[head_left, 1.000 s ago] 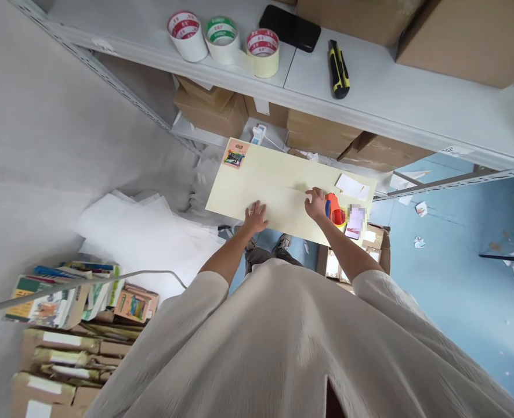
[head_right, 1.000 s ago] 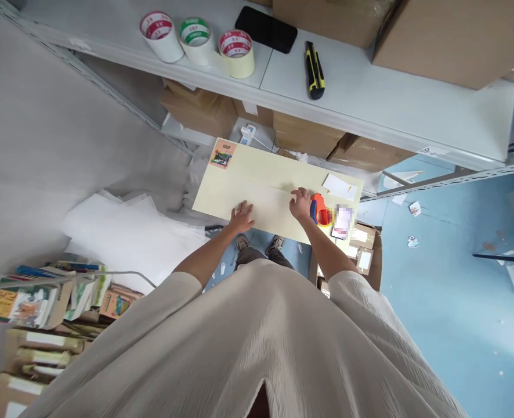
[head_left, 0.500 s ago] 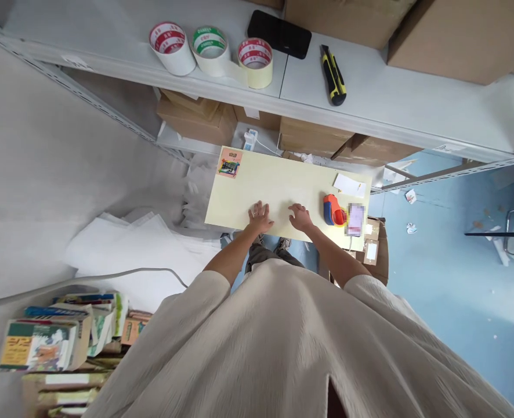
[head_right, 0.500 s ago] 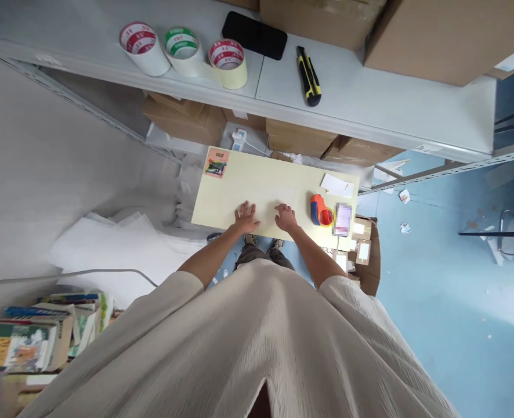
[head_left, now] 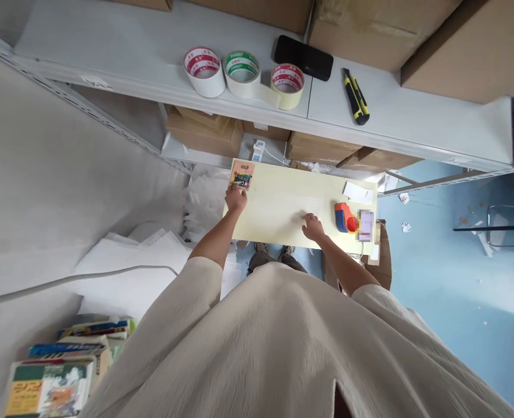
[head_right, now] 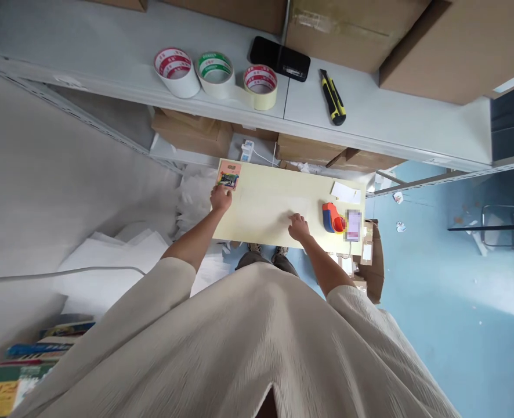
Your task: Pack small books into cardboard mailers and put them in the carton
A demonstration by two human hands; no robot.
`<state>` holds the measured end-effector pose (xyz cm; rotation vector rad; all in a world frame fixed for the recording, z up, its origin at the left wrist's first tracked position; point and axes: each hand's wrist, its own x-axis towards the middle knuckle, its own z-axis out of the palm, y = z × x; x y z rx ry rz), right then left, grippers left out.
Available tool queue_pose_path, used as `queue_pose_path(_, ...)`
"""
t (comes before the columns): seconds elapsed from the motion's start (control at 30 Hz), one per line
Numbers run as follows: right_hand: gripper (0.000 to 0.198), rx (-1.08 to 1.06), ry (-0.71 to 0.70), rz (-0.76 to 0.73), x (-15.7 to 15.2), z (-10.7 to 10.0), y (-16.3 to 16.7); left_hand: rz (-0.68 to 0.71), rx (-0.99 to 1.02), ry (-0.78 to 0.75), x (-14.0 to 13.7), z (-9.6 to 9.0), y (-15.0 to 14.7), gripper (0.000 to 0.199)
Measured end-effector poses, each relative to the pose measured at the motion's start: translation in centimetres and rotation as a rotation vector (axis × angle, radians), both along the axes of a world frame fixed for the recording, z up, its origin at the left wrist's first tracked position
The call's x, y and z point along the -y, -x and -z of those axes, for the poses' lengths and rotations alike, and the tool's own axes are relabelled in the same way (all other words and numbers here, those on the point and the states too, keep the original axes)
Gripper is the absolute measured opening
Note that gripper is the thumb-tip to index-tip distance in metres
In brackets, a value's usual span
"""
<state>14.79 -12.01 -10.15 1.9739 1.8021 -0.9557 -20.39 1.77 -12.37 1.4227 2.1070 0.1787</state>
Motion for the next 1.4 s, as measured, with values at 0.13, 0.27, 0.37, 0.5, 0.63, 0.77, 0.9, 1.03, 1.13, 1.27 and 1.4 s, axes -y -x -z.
queue_pose_path(0.13,0.056,0.02,0.007,0.016,0.0,-0.3,0.7,-0.028,-0.019,-0.001,-2.4,1.0,2.5,0.045)
queue_pose_path(0.27,0.055,0.035,0.024,0.042,-0.1,-0.5,1.1,0.0,-0.063,-0.036,-3.6,1.7,2.8,0.045)
queue_pose_path(0.37,0.055,0.042,0.043,0.052,-0.2,-0.6,1.3,-0.013,-0.103,-0.045,-4.0,1.8,2.3,0.048)
queue_pose_path(0.5,0.056,0.045,0.058,0.068,-0.2,-0.4,1.4,0.02,-0.122,-0.052,-4.2,1.6,1.9,0.052)
queue_pose_path(0.63,0.055,0.061,0.048,0.086,-0.3,0.0,1.5,-0.004,-0.139,-0.031,-4.3,1.5,1.9,0.059)
queue_pose_path(0.77,0.054,0.066,0.043,0.081,-0.2,0.4,1.5,-0.055,-0.116,-0.016,-4.1,1.5,2.4,0.049)
queue_pose_path(0.9,0.057,0.061,0.034,0.081,-0.1,0.5,1.6,-0.092,0.003,-0.045,-3.6,1.3,3.1,0.027)
queue_pose_path(1.03,0.057,0.032,0.025,0.088,0.2,0.4,1.6,-0.152,0.085,-0.106,-3.0,0.5,2.1,0.025)
queue_pose_path(1.13,0.057,-0.01,0.001,0.096,0.4,0.5,1.4,-0.174,0.156,-0.156,-2.0,-0.4,-0.4,0.024)
queue_pose_path(1.27,0.058,-0.071,-0.057,0.125,0.8,0.8,1.0,-0.122,0.289,-0.137,1.2,-0.5,-5.3,0.02)
queue_pose_path(1.4,0.058,-0.119,-0.136,0.179,2.0,1.1,0.0,-0.104,0.417,-0.067,5.5,1.0,-10.3,0.017)
